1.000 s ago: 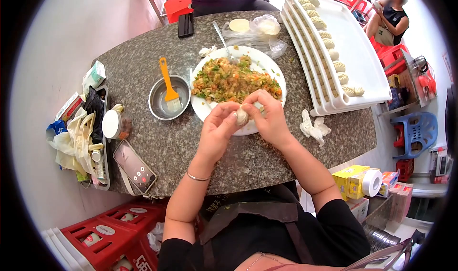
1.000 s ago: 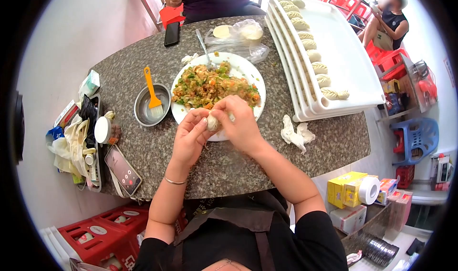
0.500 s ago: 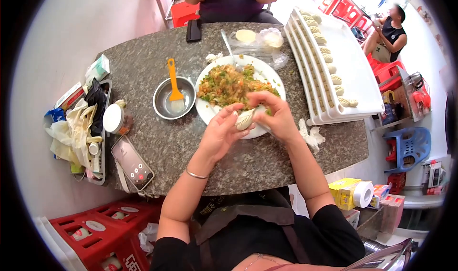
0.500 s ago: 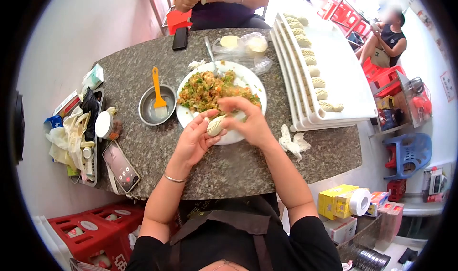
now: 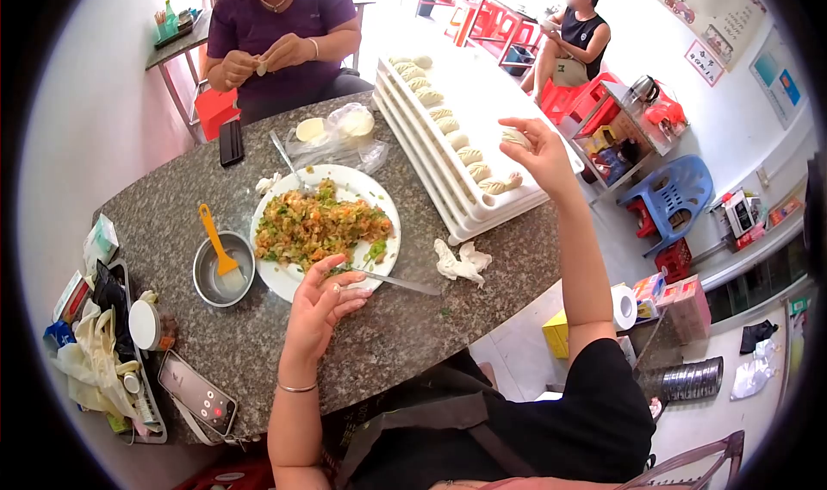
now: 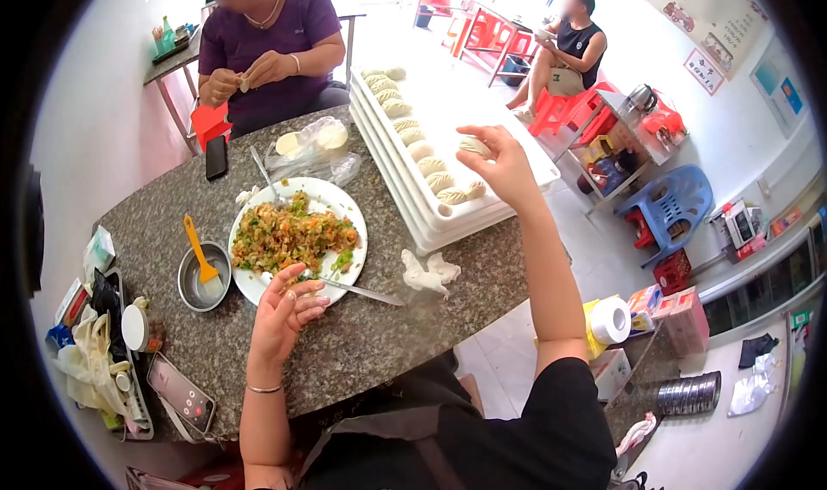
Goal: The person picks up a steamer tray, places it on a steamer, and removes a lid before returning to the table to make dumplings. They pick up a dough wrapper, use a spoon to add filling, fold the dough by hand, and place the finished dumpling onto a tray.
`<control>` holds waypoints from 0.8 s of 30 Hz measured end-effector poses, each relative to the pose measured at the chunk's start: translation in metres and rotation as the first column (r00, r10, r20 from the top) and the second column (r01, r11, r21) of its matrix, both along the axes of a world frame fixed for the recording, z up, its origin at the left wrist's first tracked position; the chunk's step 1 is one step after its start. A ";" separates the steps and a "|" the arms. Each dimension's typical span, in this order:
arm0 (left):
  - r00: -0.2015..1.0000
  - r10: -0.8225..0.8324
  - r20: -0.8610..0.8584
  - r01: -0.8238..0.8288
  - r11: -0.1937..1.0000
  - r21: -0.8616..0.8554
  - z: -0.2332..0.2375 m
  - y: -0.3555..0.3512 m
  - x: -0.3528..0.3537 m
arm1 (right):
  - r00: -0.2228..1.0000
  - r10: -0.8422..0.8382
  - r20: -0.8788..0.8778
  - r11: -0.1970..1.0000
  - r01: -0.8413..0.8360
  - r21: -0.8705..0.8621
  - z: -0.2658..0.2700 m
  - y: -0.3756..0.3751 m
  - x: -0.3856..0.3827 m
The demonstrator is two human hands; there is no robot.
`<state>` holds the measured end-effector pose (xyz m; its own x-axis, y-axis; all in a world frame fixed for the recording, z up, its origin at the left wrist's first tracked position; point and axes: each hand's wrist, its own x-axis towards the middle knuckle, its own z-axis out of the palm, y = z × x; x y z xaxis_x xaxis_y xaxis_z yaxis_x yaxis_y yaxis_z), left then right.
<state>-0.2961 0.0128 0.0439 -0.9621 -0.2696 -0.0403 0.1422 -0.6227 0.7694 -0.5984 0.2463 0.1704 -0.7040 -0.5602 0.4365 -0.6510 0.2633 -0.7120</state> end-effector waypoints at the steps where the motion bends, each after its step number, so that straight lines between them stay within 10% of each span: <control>1: 1.000 0.003 0.004 -0.003 1.000 -0.015 0.001 0.000 0.000 | 1.000 -0.009 0.025 1.000 0.009 -0.002 0.001 0.004 -0.007; 7: 1.000 0.028 0.012 -0.027 0.999 -0.041 0.001 -0.002 -0.001 | 0.942 0.015 0.336 0.998 0.005 -0.057 -0.013 0.011 -0.012; 11: 0.999 0.044 0.017 -0.044 0.999 -0.023 0.000 -0.003 -0.001 | 0.972 -0.225 0.074 0.909 0.182 0.375 -0.017 0.020 -0.013; 17: 0.999 0.007 0.034 -0.004 0.996 -0.089 0.001 -0.006 0.002 | 0.979 -0.141 0.145 0.930 0.081 0.358 -0.023 0.017 -0.021; 24: 0.999 -0.034 0.032 0.037 0.995 -0.091 -0.003 -0.008 0.002 | 0.976 -0.025 -0.215 0.989 0.056 0.136 0.002 -0.011 0.059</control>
